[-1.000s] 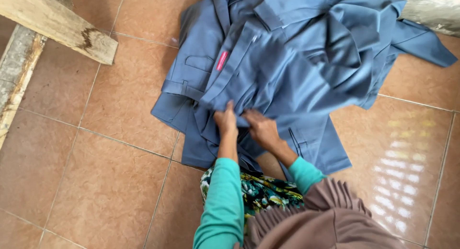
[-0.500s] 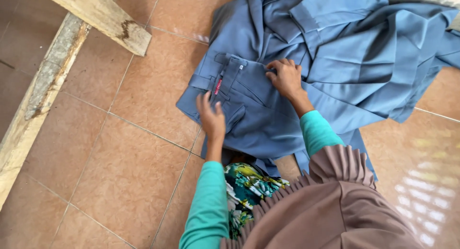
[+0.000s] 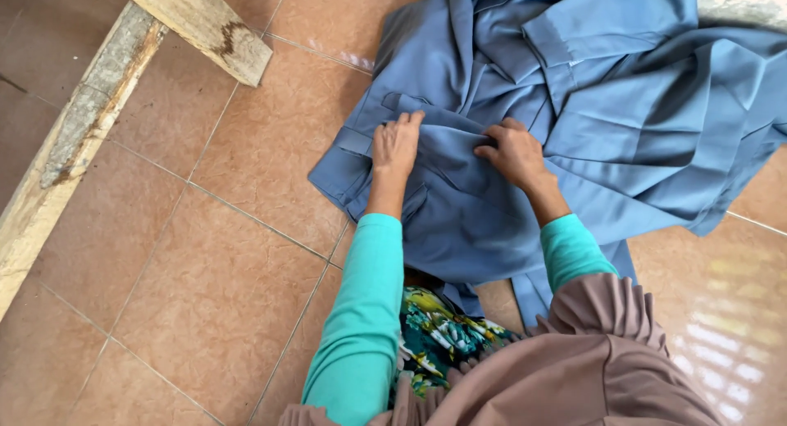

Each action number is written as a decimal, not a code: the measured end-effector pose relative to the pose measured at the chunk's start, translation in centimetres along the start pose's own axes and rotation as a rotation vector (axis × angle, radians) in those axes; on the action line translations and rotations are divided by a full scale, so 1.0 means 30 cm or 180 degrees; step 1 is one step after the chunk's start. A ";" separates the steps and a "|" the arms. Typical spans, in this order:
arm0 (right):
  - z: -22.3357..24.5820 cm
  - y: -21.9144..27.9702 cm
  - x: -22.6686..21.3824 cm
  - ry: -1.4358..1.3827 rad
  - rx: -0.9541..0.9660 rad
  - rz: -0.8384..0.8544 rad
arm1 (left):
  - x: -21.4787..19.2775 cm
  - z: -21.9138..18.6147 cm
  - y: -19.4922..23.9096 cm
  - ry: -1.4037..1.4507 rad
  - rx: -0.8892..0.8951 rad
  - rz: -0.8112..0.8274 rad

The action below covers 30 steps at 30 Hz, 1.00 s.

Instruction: The person folds light blue trousers by hand on a tiled floor. They smooth the fabric, fold the legs inward, then fold the garment in half and place it on a growing stack of folded trousers.

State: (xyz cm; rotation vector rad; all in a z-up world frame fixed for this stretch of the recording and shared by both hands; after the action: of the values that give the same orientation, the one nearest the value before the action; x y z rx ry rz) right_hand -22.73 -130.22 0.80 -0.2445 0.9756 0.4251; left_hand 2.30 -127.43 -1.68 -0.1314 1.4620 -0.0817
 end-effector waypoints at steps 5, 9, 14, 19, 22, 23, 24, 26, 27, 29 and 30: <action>-0.114 0.001 -0.008 0.0195 0.0069 0.0092 | -0.024 -0.105 -0.085 -0.0219 0.0001 0.0552; -0.106 -0.003 -0.021 -0.0415 0.0371 0.0628 | 0.001 -0.141 -0.065 0.0002 0.0027 0.1138; -0.087 0.020 -0.045 -0.0308 0.0780 0.1635 | 0.154 -0.069 -0.026 0.0426 -0.0083 0.0885; -0.083 0.064 -0.063 0.0015 0.0966 0.2196 | 0.175 0.184 0.134 0.0857 -0.0391 0.1196; -0.060 0.085 -0.044 0.0417 0.0972 0.2177 | 0.057 0.381 0.299 0.0819 -0.0814 0.1284; -0.031 0.086 -0.031 0.0502 0.0877 0.2098 | 0.015 0.448 0.360 0.0964 -0.1074 0.1222; 0.003 0.088 -0.018 0.0584 0.0781 0.2017 | -0.030 0.515 0.425 0.1108 -0.1333 0.1156; 0.091 0.062 0.077 0.0769 0.0596 0.1903 | -0.007 0.601 0.542 0.1156 -0.1516 0.1075; 0.142 0.055 0.132 0.0931 0.0470 0.1795 | 0.008 0.644 0.622 0.1213 -0.1649 0.1033; 0.193 0.024 0.283 0.1070 0.0330 0.1702 | 0.109 0.744 0.784 0.1142 -0.1906 0.1011; 0.221 0.004 0.357 0.1173 0.0279 0.1568 | 0.161 0.794 0.862 0.1067 -0.2063 0.1006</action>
State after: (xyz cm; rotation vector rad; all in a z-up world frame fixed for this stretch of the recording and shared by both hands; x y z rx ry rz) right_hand -12.61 -125.01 -4.60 0.0043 1.4193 0.8033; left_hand 25.86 -101.53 -7.57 -0.4253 1.7829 0.6607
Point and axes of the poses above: each hand's wrist, its own y-axis away from the middle knuckle, its own x-axis out of the palm, z = x × y, the point moved 3 cm from there along -y, towards the middle knuckle, and after that the axes turned 3 degrees about -y, right-handed, at the moved point
